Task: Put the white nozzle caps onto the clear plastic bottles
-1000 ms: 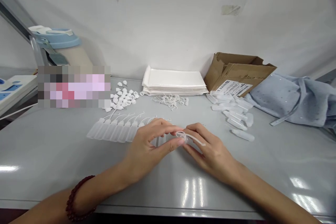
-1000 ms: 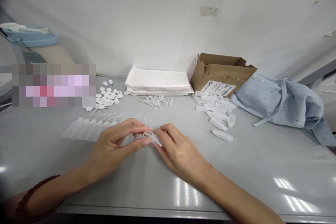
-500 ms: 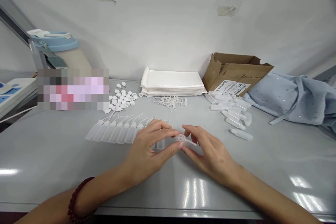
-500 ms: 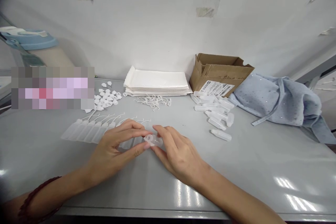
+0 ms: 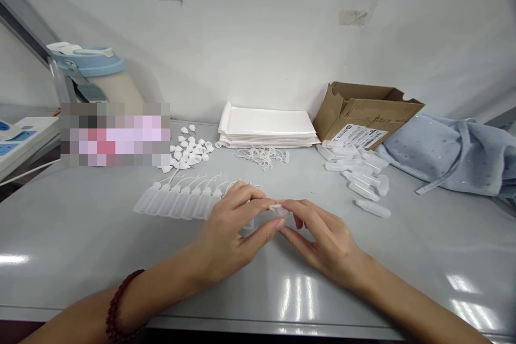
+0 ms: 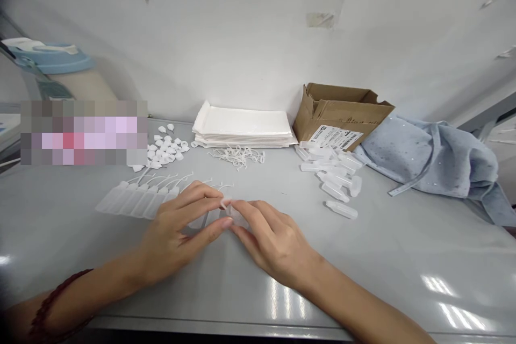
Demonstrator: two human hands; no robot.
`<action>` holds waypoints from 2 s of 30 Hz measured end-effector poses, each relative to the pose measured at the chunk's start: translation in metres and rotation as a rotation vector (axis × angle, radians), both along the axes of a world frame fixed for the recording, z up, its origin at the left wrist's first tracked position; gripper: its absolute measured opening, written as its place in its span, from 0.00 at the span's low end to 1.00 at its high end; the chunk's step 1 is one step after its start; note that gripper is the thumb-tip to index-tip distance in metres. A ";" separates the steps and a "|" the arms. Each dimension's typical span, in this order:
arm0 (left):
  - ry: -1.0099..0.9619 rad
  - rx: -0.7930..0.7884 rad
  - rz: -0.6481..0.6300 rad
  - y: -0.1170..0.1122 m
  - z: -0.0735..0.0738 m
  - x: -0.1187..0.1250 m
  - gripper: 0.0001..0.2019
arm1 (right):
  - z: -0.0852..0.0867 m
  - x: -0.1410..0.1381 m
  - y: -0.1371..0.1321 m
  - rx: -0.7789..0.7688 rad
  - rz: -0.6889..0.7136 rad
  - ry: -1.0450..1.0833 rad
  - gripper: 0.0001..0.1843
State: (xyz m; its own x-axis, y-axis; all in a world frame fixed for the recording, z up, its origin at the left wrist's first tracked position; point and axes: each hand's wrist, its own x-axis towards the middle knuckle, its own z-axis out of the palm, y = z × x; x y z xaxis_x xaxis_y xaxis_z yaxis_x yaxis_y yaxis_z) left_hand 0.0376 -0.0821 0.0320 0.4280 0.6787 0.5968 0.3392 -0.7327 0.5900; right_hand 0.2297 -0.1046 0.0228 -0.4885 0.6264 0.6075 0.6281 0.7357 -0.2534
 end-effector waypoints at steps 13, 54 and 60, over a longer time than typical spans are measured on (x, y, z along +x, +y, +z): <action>-0.052 0.026 -0.014 0.000 0.000 0.001 0.06 | -0.004 0.000 -0.002 -0.020 0.014 -0.023 0.23; 0.291 0.133 -0.073 -0.001 -0.008 -0.002 0.25 | 0.017 -0.011 0.000 -1.081 -0.156 0.714 0.16; 0.274 0.198 -0.013 -0.001 -0.006 -0.001 0.22 | 0.019 -0.012 0.002 -1.174 -0.148 0.779 0.19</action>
